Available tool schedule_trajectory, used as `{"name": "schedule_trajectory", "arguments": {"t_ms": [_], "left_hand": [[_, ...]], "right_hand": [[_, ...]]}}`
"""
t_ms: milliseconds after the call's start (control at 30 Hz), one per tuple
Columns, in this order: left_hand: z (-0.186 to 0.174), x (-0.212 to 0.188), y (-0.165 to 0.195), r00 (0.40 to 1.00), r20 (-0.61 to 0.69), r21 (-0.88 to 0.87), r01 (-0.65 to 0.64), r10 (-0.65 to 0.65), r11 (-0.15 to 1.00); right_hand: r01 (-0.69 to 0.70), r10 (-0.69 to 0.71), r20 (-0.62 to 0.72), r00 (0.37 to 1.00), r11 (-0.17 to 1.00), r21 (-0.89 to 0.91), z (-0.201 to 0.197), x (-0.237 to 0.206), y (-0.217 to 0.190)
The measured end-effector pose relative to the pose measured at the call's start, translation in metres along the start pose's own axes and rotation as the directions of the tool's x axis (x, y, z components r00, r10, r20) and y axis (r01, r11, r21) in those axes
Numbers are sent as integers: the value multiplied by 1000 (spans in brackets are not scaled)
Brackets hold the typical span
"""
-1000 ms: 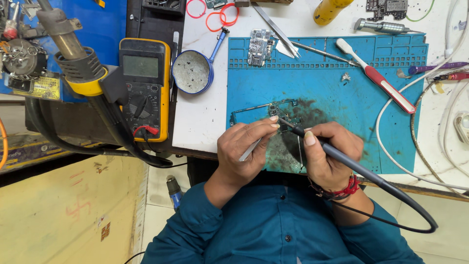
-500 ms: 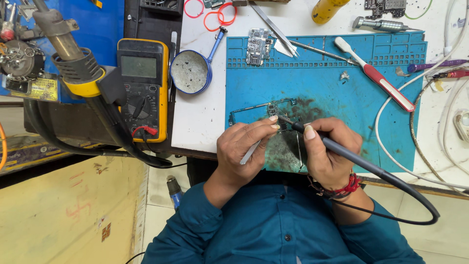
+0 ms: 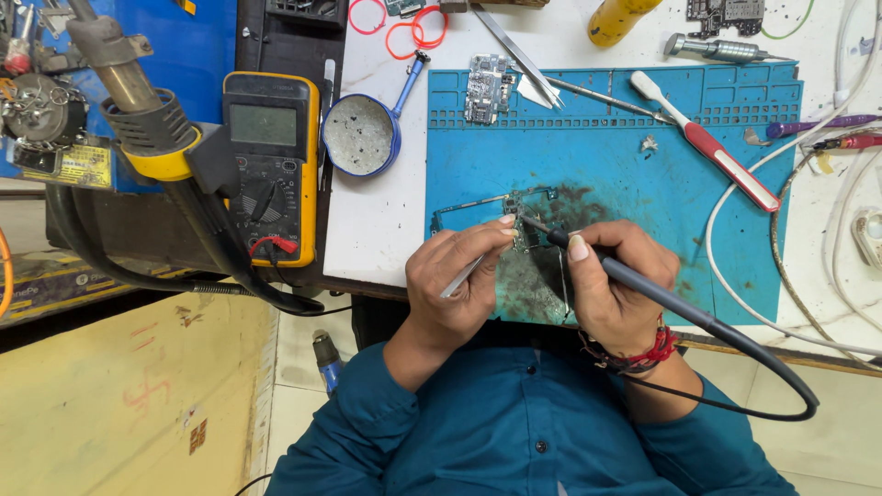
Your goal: The person solders components on a small circuit board at a repair workbench. They first use a hot air gun over the board, then hold the board with tweezers while applying a soldering iron to its contacts, repositioning the board and working on different points throughout the clip.
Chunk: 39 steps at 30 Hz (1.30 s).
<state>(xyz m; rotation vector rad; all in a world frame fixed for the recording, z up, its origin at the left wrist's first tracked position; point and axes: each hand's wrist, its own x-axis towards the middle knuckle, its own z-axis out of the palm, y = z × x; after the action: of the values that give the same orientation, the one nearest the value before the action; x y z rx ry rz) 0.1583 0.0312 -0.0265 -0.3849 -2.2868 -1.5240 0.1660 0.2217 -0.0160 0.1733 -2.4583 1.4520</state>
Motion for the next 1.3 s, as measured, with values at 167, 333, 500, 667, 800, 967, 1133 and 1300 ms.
{"name": "schedule_trajectory", "arguments": {"t_ms": [167, 333, 500, 667, 800, 967, 1133, 1300], "left_hand": [[0, 0, 0, 1000, -11, -11, 23, -23, 1000], [2, 0, 1, 999, -19, -26, 34, -35, 999], [1, 0, 1, 999, -27, -21, 31, -32, 999], [1, 0, 1, 999, -25, -15, 29, -30, 999], [1, 1, 1, 999, -24, -13, 25, -25, 1000], [1, 0, 1, 999, -26, -26, 30, -30, 999], [1, 0, -1, 999, -23, -14, 30, -30, 999], [1, 1, 0, 999, -21, -19, 35, -35, 999]], "right_hand": [[-7, 7, 13, 1000, 1000, -3, 0, 0, -1], [-15, 15, 15, 1000, 1000, -13, 0, 1, -2], [-13, 13, 23, 1000, 1000, 5, -1, 1, -4], [7, -7, 25, 1000, 1000, -5, -2, 2, -5], [20, -20, 18, 1000, 1000, -20, -1, 3, -5], [0, 0, 29, 1000, 1000, -4, -2, 2, -6], [16, -15, 29, 999, 1000, -19, 0, 3, -4], [27, -27, 16, 1000, 999, -24, 0, 2, -1]]}}
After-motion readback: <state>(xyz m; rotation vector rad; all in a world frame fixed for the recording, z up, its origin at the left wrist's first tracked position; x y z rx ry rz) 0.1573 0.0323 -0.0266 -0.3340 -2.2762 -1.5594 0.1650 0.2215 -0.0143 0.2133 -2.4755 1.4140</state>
